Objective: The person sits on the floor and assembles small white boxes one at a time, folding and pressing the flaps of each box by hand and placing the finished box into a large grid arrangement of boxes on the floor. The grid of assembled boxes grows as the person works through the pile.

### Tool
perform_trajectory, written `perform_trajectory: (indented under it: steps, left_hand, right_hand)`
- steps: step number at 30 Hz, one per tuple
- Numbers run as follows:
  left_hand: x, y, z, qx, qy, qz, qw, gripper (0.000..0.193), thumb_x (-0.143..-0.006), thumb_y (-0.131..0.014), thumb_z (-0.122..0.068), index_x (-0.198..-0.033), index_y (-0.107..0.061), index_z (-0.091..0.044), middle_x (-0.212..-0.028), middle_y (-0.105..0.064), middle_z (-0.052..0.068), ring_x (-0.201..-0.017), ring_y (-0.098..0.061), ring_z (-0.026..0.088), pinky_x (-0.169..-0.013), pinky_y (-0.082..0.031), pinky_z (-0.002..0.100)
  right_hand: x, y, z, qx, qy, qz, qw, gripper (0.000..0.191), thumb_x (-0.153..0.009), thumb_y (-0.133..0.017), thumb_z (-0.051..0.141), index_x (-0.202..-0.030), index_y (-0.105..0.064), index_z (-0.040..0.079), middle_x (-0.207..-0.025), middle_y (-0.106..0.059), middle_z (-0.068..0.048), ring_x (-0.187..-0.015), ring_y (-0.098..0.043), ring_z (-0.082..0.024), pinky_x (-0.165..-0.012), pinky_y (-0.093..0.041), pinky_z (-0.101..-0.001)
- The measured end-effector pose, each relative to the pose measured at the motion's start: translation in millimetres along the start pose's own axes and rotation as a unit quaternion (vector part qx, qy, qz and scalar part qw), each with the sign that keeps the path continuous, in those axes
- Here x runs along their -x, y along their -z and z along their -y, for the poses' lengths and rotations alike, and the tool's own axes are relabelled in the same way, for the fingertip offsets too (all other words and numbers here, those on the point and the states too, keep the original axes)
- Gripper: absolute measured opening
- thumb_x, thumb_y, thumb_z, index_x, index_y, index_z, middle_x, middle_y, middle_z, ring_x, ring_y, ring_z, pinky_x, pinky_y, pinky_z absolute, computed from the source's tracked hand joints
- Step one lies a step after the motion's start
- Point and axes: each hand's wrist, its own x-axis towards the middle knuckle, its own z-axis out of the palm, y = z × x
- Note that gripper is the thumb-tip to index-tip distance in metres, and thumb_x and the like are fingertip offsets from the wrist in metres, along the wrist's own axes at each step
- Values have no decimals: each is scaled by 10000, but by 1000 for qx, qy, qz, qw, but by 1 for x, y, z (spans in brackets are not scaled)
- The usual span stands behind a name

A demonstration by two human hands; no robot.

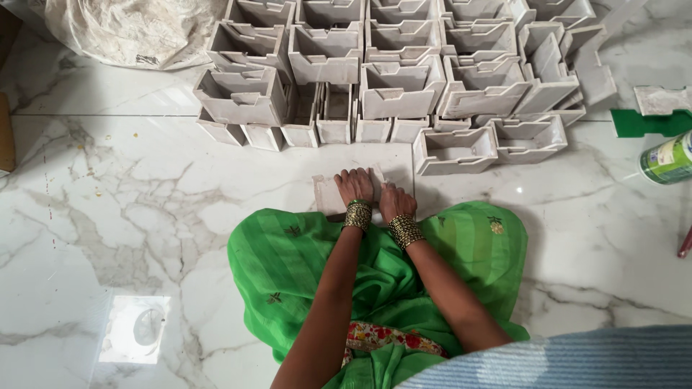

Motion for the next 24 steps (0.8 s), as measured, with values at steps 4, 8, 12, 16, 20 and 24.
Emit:
perform_trajectory:
  steps: [4,8,12,16,20,24]
  left_hand:
    - [2,7,0,13,-11,6,1000,373,-1023,-532,-384,-848,-708,-105,-891,-727,91,-981,-594,310,-969,-371,503]
    - [-14,19,14,18,-59,180,982,410,-999,-562,-490,-1009,-716,-110,-1051,-739,120,-1090,-613,325,-974,-372,593]
    - [-39,32,31,42,-83,400,912,478,-823,-739,-527,-1158,-706,-188,-1253,-674,53,-1221,-603,289,-1027,-444,532]
    - [-41,38,38,96,-102,386,912,557,-701,-864,-494,-1151,-788,-174,-1163,-761,73,-1087,-718,270,-984,-555,386]
    - [-37,41,32,155,-108,274,943,543,-595,-948,-403,-1055,-776,-172,-1049,-777,58,-979,-730,259,-898,-563,400]
    - [-25,37,21,108,-74,226,965,328,-691,-884,-308,-966,-753,-187,-951,-777,61,-908,-738,280,-802,-584,432]
  right_hand:
    - [8,1,-5,2,9,4,1000,420,-1067,-429,399,-976,-702,93,-856,-740,-188,-734,-727,-379,-685,-566,-502]
    - [14,2,-6,-7,9,23,1000,431,-1086,-398,400,-1003,-685,90,-883,-742,-185,-765,-731,-383,-692,-565,-509]
    - [20,-1,-6,-34,-7,48,998,442,-1084,-388,428,-1029,-681,101,-929,-738,-193,-827,-726,-400,-740,-558,-524]
    - [23,1,-14,-128,-9,39,991,417,-1057,-401,427,-1046,-688,124,-956,-740,-178,-874,-695,-436,-762,-524,-567]
    - [11,4,-21,-236,-45,-23,971,401,-1060,-410,433,-1074,-691,149,-990,-730,-174,-903,-675,-444,-760,-513,-567]
    - [2,3,-25,-264,-28,-72,961,394,-1075,-412,421,-1080,-663,117,-1017,-726,-170,-914,-673,-440,-751,-513,-561]
